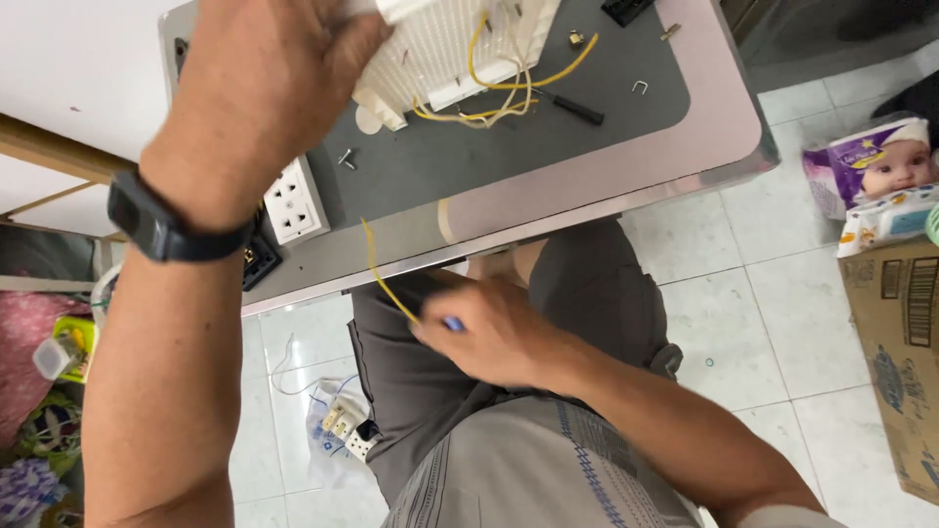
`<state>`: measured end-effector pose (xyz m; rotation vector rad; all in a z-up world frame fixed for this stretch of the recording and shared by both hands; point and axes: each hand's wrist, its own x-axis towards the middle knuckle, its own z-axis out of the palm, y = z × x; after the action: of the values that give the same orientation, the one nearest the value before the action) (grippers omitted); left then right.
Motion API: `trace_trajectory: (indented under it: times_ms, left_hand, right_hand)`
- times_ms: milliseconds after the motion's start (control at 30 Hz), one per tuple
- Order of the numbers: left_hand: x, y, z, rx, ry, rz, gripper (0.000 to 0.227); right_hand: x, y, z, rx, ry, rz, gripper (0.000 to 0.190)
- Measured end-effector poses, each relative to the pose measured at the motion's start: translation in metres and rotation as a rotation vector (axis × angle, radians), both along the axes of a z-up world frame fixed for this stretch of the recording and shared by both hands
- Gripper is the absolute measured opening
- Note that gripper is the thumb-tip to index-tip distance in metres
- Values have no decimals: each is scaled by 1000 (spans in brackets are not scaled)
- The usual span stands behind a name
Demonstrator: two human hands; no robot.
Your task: The person uses a screwdriver to tighten screws on a black electrical component mounted on a white perforated board. They then remove the component and place it on the table. Next, they use the screwdriver to tighten screws on a white switch attached to the board and finally strip the insulation off a yellow wire.
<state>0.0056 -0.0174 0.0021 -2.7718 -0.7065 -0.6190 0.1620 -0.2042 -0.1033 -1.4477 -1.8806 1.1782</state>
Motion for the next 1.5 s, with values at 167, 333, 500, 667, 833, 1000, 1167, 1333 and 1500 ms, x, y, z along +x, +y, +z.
trace_trajectory:
  times_ms: [167,333,500,667,833,1000,1167,1333,1500]
  left_hand:
    - [16,-72,-21,54,-10,80,11]
    - [22,-146,-106,5,25,174,54]
    - [28,-152,-146,-29,-80,367,51]
    - [34,-131,-156,46,-79,493,49]
    - [48,-123,-181,100,87,659,52]
    - [52,-123,-163,42,128,708,49]
    - [35,-132,-100,-139,190,463,63]
    - [19,-125,-97,-334,153,389,70]
    - [52,-120,-110,-270,-128,108,52]
  right_hand:
    - [80,-39,33,76,221,431,36]
    - [128,-73,51,480,518,22,19]
    - [57,-31,134,195,-16,-402,18]
    - [7,87,104,69,116,-109,54]
    - [-51,170,73,81,8,-25,53]
    - [-21,158,115,22,-109,-99,21]
    - [77,141,91,252,-190,-297,15]
    - [151,126,77,490,-278,-466,23]
    - [120,103,71,942,-187,-381,26]
